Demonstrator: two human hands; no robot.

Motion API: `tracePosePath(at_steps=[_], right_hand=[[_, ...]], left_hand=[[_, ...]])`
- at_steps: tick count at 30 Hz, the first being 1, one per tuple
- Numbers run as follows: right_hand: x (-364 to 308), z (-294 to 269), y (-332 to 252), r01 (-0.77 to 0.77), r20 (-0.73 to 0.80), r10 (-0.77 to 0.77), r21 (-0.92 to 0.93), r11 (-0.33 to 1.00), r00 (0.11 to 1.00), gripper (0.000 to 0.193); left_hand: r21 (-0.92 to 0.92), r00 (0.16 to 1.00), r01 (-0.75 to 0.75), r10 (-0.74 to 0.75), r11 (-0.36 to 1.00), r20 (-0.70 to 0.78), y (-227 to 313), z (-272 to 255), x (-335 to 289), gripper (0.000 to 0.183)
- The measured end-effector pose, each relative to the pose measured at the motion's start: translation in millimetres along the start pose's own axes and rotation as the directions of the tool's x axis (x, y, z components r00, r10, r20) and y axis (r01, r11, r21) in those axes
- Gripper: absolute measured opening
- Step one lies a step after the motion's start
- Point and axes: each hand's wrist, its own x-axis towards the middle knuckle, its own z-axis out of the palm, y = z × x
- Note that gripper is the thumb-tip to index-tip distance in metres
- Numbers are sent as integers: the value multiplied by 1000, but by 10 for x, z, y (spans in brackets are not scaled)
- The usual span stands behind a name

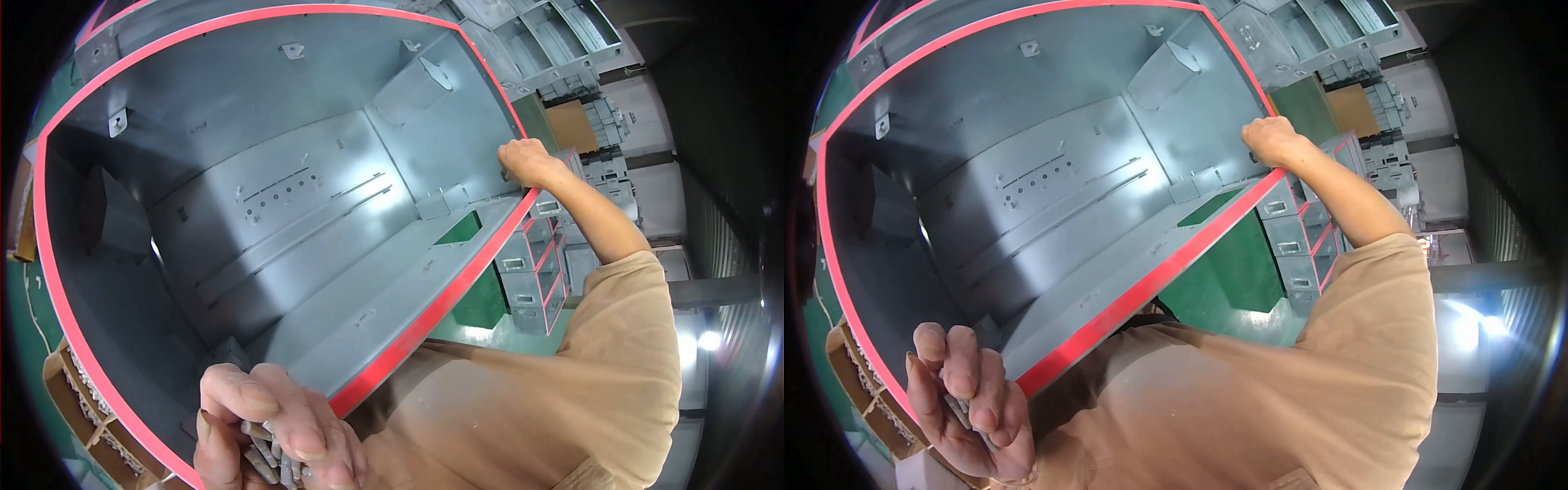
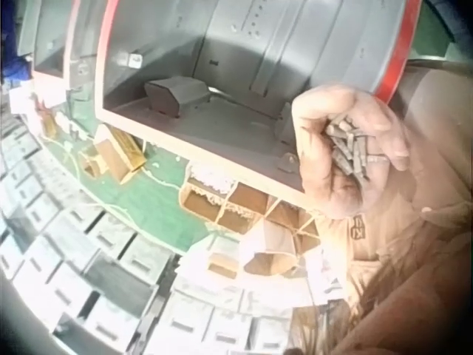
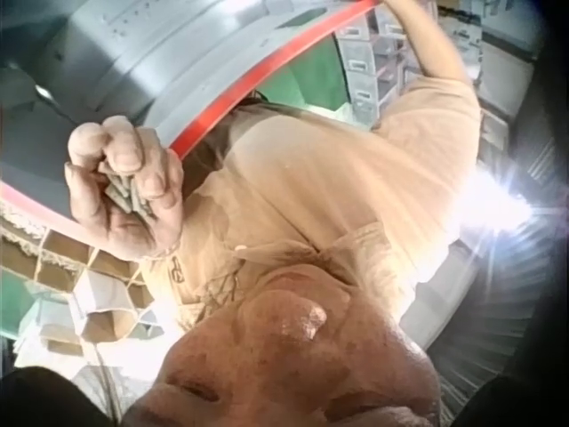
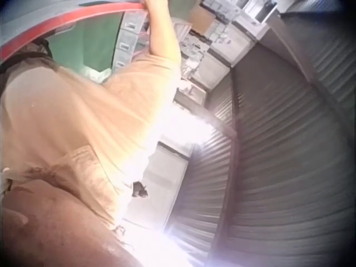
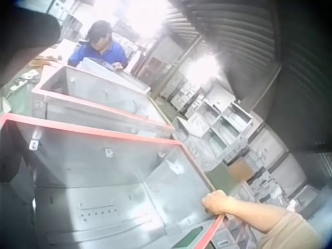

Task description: The person inserts small metal pins into pre-drilled holes in a grey metal enclosure by hand.

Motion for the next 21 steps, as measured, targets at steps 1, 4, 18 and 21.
tracePosePath(at_steps=[1,4,18,21], right_hand=[[3,11,-2,-9,-12,8,-44,999,1000,20],[18,14,5,72,13,-71,-103,992,997,19],[1094,-173,-2214,830,-231,-813,-39,556,534,11],[1364,291,-2245,859,-178,-844,11,512,506,12]], left_hand=[[6,1000,3,-2,1000,-3,-4,-4,3,25],[-13,998,-55,55,998,12,-12,-7,12,22],[-186,823,-313,364,931,437,146,-227,-418,21],[-310,631,-544,624,779,461,123,-369,-518,21]])
